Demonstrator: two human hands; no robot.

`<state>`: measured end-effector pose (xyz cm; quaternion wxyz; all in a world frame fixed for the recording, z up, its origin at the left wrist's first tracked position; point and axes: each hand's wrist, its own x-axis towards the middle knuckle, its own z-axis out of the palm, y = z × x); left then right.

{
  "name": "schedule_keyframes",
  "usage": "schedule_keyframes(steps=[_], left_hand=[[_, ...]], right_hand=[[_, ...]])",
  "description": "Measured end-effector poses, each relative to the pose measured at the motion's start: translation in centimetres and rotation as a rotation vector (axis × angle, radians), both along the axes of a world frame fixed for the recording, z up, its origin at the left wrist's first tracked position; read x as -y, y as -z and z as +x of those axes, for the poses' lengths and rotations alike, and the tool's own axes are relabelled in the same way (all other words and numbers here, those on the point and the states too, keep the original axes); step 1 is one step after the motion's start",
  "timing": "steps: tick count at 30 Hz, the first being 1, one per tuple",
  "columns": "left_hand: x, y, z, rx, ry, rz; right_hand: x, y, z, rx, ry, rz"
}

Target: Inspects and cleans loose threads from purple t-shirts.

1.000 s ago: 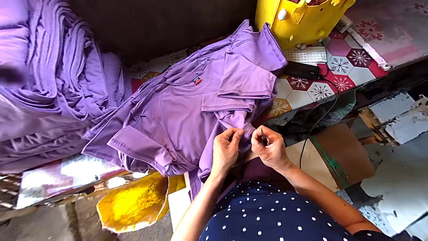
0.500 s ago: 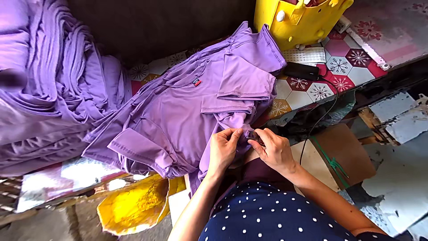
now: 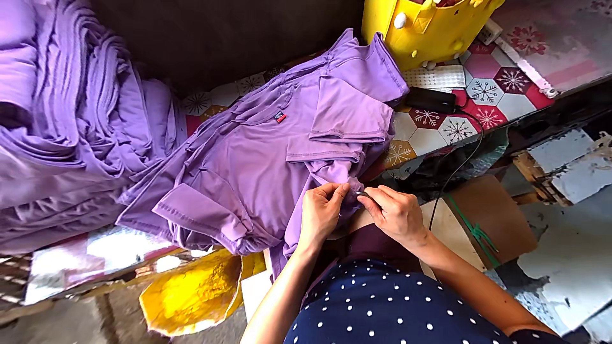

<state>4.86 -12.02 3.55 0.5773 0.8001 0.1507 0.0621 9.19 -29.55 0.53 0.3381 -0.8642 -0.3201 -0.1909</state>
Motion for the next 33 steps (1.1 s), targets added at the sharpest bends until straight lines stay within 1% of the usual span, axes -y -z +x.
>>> schedule_keyframes(steps=[2,3,4,6,7,8,10,12,13,14,15,16,17,18,19,20,21,22,23,24,26,27,29,31,33], left_hand=[[-0.1,0.1,0.0,0.02,0.009,-0.01],[-0.1,0.2,0.0,0.031,0.025,-0.014],[-0.2,0.3,0.0,0.039,0.048,-0.02],[-0.3,0.6,0.0,0.044,0.099,-0.05],[-0.4,0.6,0.0,0.038,0.109,-0.082],[-0.7,0.5,-0.2,0.039,0.098,-0.126],[-2.2,-0.1,-1.4,0.058,0.036,-0.224],[-5.8,-0.5,-4.3,0.085,-0.032,-0.221],[-8.5,-0.5,-6.4,0.091,-0.05,-0.167],[-11.6,-0.6,-9.2,0.068,-0.088,-0.055],[-14.8,-0.9,-12.3,-0.005,-0.171,0.137],[-17.6,-1.1,-15.6,-0.142,-0.297,0.413],[-19.6,-1.4,-18.4,-0.334,-0.435,0.658],[-20.6,-1.4,-20.2,-0.486,-0.565,0.758],[-20.7,-1.4,-21.1,-0.543,-0.636,0.776],[-19.7,-1.7,-20.9,-0.458,-0.628,0.813],[-17.6,-2.2,-19.5,-0.277,-0.535,0.83],[-14.6,-2.5,-17.1,-0.12,-0.423,0.79],[-11.4,-2.1,-14.3,0.017,-0.308,0.691],[-8.5,-1.1,-11.4,0.126,-0.192,0.546],[-3.9,1.3,-6.3,0.264,0.009,0.268],[-2.6,2.3,-4.3,0.303,0.088,0.168],[-1.7,2.7,-1.5,0.288,0.197,-0.003],[-2.0,2.0,-0.2,0.254,0.261,-0.156],[-2.4,1.4,0.2,0.295,0.319,-0.184]], right_hand=[[0.2,-0.3,0.8,-0.14,-0.033,0.119],[0.3,-0.2,1.6,-0.238,-0.086,0.194],[0.4,-0.1,2.6,-0.364,-0.177,0.245],[0.6,0.6,4.6,-0.695,-0.408,0.276],[0.4,1.1,5.2,-0.834,-0.486,0.292],[0.1,1.4,5.5,-0.92,-0.538,0.315],[-0.1,1.3,5.5,-0.986,-0.59,0.383],[0.0,0.9,5.1,-1.021,-0.576,0.485],[0.1,0.7,5.0,-1.045,-0.556,0.527],[0.2,0.5,4.8,-1.058,-0.545,0.559],[0.3,0.4,4.7,-1.062,-0.539,0.585],[0.3,0.4,4.5,-1.062,-0.532,0.604],[0.2,0.3,4.3,-1.058,-0.527,0.615],[0.0,0.1,4.0,-1.046,-0.523,0.618],[-0.2,-0.1,3.8,-1.032,-0.521,0.615],[-0.4,-0.3,3.5,-1.017,-0.522,0.61],[-0.7,-0.5,3.2,-1.004,-0.523,0.61],[-0.9,-0.7,2.9,-0.994,-0.524,0.608],[-1.1,-0.9,2.7,-0.983,-0.529,0.601],[-1.2,-1.1,2.5,-0.971,-0.534,0.587],[-1.3,-1.6,2.3,-0.953,-0.539,0.556],[-1.3,-1.9,2.2,-0.951,-0.534,0.548],[-1.0,-2.4,2.1,-0.955,-0.513,0.55],[-0.4,-2.7,2.2,-0.948,-0.494,0.562],[0.1,-2.6,2.2,-0.923,-0.499,0.555]])
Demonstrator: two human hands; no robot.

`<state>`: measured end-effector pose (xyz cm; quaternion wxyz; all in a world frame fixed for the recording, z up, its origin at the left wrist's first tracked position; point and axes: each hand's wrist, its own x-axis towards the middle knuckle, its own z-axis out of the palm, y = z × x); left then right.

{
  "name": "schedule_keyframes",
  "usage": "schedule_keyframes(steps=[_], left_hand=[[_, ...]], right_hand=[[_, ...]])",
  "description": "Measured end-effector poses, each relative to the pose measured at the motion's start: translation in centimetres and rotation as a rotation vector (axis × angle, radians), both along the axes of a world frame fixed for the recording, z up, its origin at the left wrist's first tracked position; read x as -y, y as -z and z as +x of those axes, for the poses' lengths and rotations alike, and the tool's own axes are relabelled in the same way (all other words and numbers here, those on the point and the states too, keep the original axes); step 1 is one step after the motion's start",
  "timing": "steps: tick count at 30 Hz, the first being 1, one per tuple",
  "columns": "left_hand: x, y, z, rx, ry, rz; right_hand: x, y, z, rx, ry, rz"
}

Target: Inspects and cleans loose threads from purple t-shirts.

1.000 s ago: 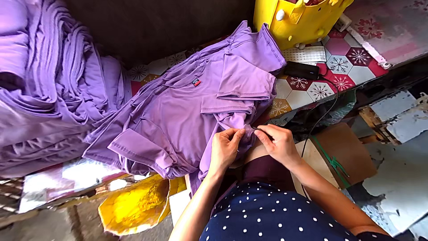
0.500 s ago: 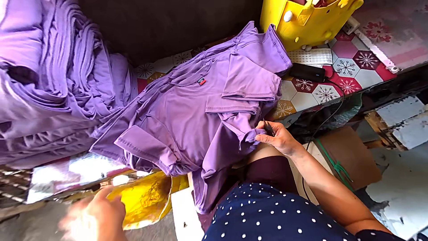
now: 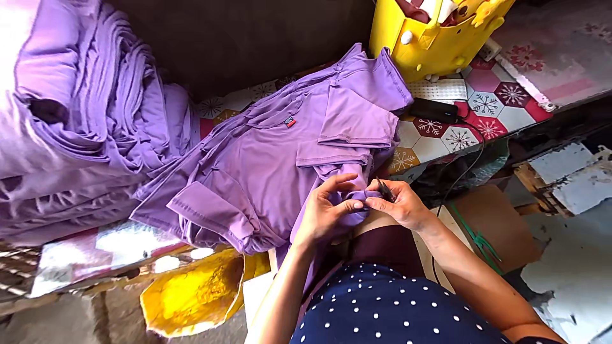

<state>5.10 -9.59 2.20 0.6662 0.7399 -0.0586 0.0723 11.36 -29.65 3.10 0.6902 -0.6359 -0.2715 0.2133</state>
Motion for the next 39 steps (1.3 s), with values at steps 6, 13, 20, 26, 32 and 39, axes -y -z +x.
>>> schedule_keyframes(steps=[6,13,20,26,32,39], left_hand=[[0.0,-0.1,0.0,0.059,-0.116,0.041],[0.7,1.3,-1.4,0.085,-0.402,-0.119],[-1.4,0.0,-4.3,-0.14,-0.586,0.232],[1.8,1.0,-3.9,-0.21,-0.409,0.384],[-1.8,1.6,-2.5,0.086,-0.567,0.511],[-3.5,5.0,-3.2,0.07,-0.82,0.599]], right_hand=[[-0.4,0.1,-0.9,0.06,0.054,-0.06],[-1.3,-0.3,-0.7,-0.194,0.041,-0.077],[-2.5,-0.3,-0.8,-0.424,0.105,0.02],[-2.6,-0.5,-1.1,-0.436,0.077,0.065],[-0.2,0.1,-0.9,0.405,0.14,-0.318],[-1.0,3.8,-4.1,1.05,0.404,-0.422]])
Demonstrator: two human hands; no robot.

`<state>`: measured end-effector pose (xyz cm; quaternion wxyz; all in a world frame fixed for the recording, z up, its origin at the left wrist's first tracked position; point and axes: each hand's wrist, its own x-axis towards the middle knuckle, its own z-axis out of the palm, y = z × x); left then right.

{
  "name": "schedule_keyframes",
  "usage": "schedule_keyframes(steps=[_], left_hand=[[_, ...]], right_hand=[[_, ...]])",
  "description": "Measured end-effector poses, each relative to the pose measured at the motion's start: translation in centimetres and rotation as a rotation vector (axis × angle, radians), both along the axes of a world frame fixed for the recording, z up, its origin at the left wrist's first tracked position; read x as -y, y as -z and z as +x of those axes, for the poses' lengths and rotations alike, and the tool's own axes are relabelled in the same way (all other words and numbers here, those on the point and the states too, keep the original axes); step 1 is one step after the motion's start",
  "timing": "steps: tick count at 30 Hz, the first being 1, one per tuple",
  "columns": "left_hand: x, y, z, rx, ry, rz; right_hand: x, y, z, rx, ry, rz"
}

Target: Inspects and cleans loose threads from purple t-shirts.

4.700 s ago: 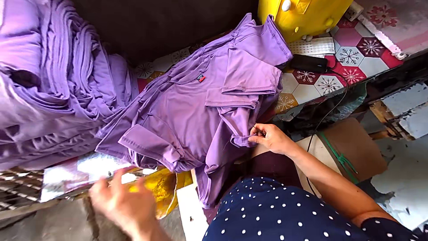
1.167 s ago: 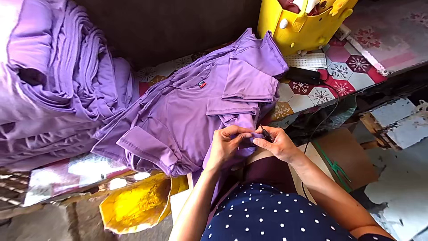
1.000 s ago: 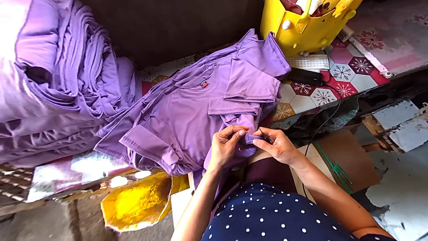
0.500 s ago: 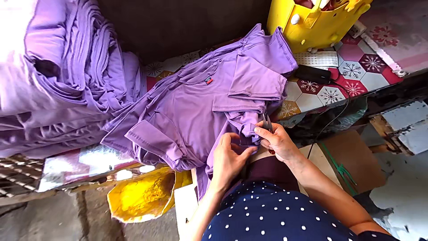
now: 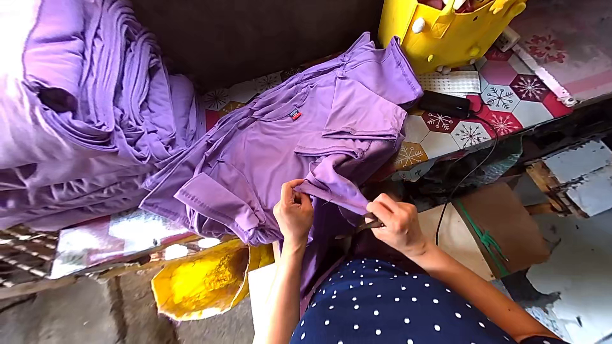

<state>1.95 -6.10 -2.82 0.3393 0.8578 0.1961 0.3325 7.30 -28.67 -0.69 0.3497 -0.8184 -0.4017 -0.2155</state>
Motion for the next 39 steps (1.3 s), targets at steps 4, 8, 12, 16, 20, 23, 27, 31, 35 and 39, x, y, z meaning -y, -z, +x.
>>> schedule_keyframes(steps=[4,8,12,16,20,23,27,31,35,39], left_hand=[[2.6,-2.5,-1.3,-0.051,0.014,-0.779],[4.2,-3.9,-3.0,-0.177,0.152,-1.004],[4.7,-4.2,-3.4,-0.07,0.165,-1.064],[4.9,-5.3,-3.6,-0.011,0.186,-1.223],[5.6,-6.1,-3.7,-0.011,0.231,-1.245],[5.7,-6.0,-3.9,-0.002,0.289,-1.182],[5.7,-5.1,-4.1,0.095,0.299,-1.111],[5.9,-5.0,-4.2,0.098,0.307,-1.006],[5.7,-5.2,-3.9,0.12,0.252,-1.015],[5.9,-5.4,-4.1,0.12,0.303,-0.961]], right_hand=[[-1.1,1.1,-1.7,0.002,-0.127,0.084],[-1.1,1.9,-2.4,0.03,-0.2,0.071],[-0.5,2.4,-2.9,-0.146,-0.256,0.02],[-1.1,0.7,-2.6,-0.399,-0.196,0.265],[-3.3,0.3,-1.7,-0.283,-0.085,0.247],[-4.0,0.0,-1.3,-0.394,-0.071,0.299],[-3.7,-0.6,-1.3,-0.559,-0.135,0.402],[-4.0,0.2,-1.5,-0.402,-0.132,0.35],[-3.8,-1.6,-1.3,-0.736,-0.137,0.419],[-4.0,-0.4,-1.4,-0.427,-0.138,0.311]])
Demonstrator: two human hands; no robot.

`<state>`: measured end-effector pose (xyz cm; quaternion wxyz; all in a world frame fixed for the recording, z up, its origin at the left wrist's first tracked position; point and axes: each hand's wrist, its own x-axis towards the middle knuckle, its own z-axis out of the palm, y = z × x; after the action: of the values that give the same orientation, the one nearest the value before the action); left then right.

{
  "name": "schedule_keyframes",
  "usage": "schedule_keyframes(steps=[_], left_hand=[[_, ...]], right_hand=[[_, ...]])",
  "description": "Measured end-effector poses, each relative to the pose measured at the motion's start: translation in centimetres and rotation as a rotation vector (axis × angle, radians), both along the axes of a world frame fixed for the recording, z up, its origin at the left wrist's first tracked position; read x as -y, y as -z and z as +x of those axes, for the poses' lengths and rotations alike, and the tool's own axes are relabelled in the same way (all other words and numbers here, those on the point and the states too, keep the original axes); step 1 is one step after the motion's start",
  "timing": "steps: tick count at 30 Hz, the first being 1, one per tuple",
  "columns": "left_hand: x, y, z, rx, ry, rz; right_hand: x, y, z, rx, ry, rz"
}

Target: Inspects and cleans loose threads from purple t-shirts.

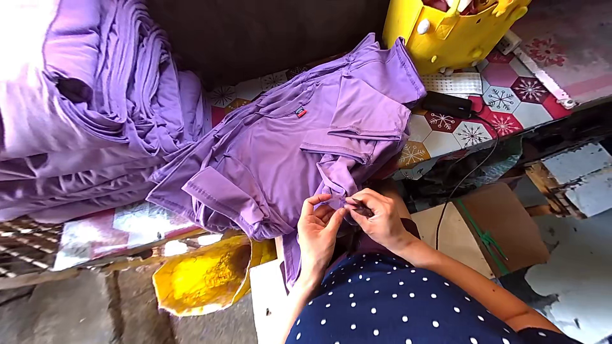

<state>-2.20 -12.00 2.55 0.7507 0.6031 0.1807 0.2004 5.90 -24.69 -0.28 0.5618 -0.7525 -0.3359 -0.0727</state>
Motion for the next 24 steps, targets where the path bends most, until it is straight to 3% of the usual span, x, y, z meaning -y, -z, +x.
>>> schedule_keyframes(steps=[5,11,19,22,24], left_hand=[[-0.1,0.3,0.2,0.039,-0.051,0.025],[-0.8,1.1,-0.2,0.075,-0.027,0.158],[-0.7,1.9,-0.6,0.151,-0.094,0.425],[-0.9,2.2,-0.5,0.22,-0.13,0.376],[-1.3,1.9,-0.7,0.225,-0.138,0.343]], right_hand=[[0.0,-0.7,0.4,-0.159,-0.082,0.039],[-0.4,-1.2,0.8,0.292,-0.016,-0.226],[-1.9,-4.2,-0.5,0.481,-0.015,-0.304],[-2.4,-4.2,-0.5,0.366,-0.066,-0.224],[-2.2,-4.5,-0.5,0.034,-0.139,-0.092]])
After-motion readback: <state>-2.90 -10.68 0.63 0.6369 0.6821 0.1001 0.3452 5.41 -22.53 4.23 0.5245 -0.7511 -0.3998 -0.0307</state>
